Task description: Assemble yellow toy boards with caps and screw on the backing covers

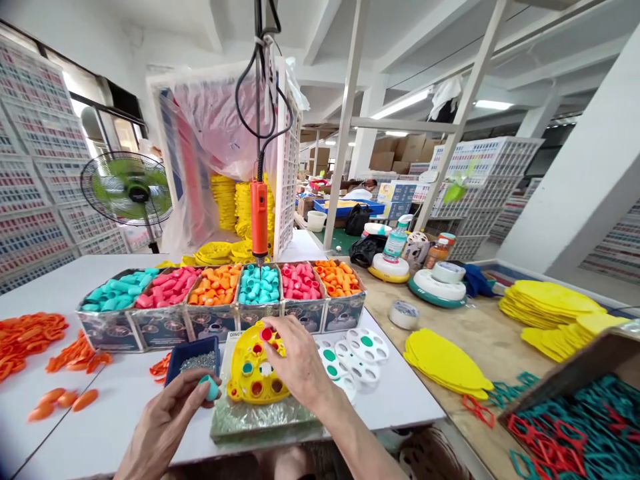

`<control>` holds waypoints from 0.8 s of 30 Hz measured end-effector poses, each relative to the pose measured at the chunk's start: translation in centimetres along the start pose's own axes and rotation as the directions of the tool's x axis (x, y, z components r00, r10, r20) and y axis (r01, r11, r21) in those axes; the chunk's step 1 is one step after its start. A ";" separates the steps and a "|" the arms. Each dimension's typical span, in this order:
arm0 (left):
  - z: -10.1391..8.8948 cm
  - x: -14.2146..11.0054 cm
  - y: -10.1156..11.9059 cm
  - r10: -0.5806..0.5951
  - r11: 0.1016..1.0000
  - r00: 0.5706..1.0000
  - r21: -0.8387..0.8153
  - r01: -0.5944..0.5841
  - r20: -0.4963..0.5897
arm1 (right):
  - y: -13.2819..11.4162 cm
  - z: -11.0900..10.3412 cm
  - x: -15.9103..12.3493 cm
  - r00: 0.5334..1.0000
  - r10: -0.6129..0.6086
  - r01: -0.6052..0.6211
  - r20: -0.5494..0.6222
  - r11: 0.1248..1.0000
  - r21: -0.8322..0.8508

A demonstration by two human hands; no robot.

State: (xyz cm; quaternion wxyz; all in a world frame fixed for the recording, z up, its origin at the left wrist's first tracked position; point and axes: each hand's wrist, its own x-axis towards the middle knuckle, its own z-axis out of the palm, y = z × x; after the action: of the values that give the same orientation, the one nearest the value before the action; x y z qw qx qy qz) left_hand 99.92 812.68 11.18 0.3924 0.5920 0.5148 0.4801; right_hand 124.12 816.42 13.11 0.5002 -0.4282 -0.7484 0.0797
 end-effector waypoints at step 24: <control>1.3 -1.0 -0.9 -0.004 0.994 0.998 0.108 -0.004 0.066 | 1.1 -3.3 -2.0 0.848 0.039 -0.076 0.529 0.996 0.049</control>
State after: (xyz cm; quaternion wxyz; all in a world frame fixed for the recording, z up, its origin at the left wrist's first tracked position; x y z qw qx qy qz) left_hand 100.95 811.83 9.89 0.3765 0.6281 0.5268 0.4315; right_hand 127.71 814.61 12.80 0.2875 -0.3948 -0.8406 0.2344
